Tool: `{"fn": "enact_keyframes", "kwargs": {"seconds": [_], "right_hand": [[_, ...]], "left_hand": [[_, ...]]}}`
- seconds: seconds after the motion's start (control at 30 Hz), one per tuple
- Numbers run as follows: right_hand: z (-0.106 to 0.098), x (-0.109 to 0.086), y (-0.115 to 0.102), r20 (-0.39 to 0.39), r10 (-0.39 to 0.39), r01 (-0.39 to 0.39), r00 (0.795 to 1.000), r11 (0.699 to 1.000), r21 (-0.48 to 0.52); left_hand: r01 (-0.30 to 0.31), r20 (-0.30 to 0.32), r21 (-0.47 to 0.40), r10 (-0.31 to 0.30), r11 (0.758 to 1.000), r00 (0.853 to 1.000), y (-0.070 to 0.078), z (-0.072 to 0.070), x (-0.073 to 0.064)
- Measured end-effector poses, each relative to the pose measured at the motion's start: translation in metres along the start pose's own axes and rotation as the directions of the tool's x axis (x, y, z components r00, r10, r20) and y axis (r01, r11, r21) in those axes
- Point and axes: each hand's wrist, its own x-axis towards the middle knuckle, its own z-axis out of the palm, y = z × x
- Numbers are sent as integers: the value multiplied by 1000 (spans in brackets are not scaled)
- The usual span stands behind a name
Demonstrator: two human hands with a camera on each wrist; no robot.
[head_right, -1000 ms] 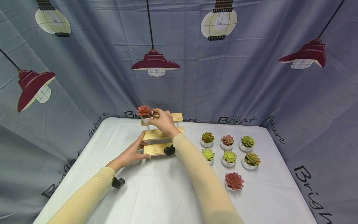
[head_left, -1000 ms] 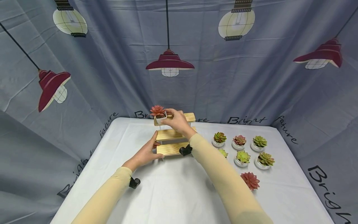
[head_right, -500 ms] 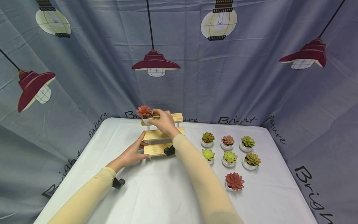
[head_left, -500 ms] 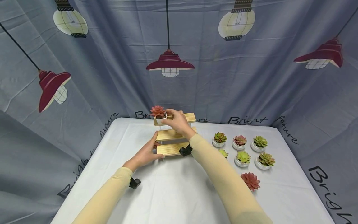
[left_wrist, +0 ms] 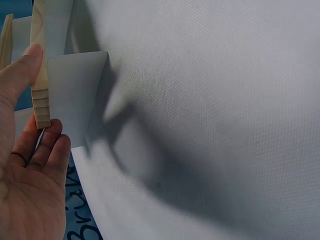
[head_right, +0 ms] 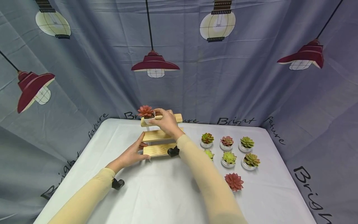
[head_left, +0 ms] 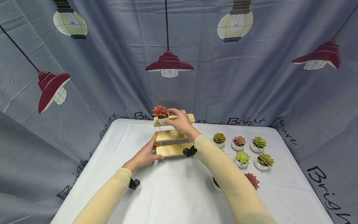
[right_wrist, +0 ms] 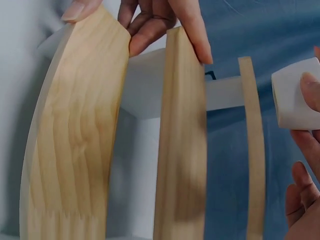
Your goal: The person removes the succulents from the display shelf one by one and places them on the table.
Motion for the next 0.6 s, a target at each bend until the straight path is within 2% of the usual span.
{"fn": "enact_keyframes", "kwargs": {"seconds": [0.17, 0.6], "right_hand": [[-13, -5, 0, -15, -13, 13, 1000, 1000, -24], [-41, -24, 4, -20, -16, 16, 1000, 1000, -10]], "left_hand": [[6, -3, 10, -6, 1000, 1000, 0, 0, 0], [13, 9, 2, -13, 1000, 1000, -2, 1, 0]]}}
